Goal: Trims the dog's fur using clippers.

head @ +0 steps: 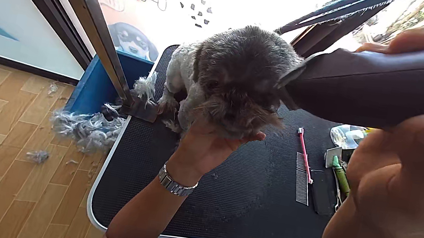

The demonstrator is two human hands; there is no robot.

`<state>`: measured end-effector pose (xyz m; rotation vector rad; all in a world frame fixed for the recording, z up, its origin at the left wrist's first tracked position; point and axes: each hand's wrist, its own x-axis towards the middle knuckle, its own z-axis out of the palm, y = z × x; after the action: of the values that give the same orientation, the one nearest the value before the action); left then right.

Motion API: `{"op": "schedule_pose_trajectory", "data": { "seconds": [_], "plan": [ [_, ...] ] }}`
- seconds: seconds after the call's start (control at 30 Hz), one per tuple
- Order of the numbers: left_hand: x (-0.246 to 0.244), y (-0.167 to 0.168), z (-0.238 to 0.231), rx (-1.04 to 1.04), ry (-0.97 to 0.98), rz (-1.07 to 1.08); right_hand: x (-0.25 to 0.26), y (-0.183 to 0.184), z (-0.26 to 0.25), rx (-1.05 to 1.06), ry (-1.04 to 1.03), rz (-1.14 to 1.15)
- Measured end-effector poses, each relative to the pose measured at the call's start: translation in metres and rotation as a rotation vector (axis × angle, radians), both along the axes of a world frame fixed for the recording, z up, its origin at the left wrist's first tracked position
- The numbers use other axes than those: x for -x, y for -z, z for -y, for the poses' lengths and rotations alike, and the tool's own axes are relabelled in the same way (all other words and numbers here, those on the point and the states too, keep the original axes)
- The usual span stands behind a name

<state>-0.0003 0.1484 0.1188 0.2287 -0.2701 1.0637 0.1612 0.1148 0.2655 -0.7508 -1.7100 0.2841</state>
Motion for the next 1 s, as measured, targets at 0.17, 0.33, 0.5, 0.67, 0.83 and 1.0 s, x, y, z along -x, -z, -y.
{"op": "schedule_pose_trajectory", "data": {
  "seconds": [0.17, 0.33, 0.5, 0.67, 0.83, 1.0],
  "plan": [
    [-0.003, 0.001, 0.002, 0.009, -0.005, -0.024, 0.004, -0.002, 0.003, 0.052, -0.066, -0.003],
    [-0.010, 0.004, 0.004, 0.034, -0.048, -0.097, -0.004, -0.005, 0.007, 0.013, 0.027, -0.007],
    [-0.015, 0.002, 0.006, 0.029, -0.090, -0.168, -0.007, -0.006, 0.017, 0.148, -0.039, -0.039],
    [-0.021, 0.000, 0.010, 0.023, -0.078, -0.231, -0.014, -0.004, 0.028, -0.004, 0.126, -0.019],
    [-0.024, -0.001, 0.014, 0.017, -0.129, -0.272, -0.024, 0.001, 0.032, 0.017, 0.118, -0.040],
    [-0.028, -0.005, 0.019, 0.060, -0.278, -0.416, -0.050, 0.005, 0.032, 0.078, 0.122, -0.105]
  ]
}}
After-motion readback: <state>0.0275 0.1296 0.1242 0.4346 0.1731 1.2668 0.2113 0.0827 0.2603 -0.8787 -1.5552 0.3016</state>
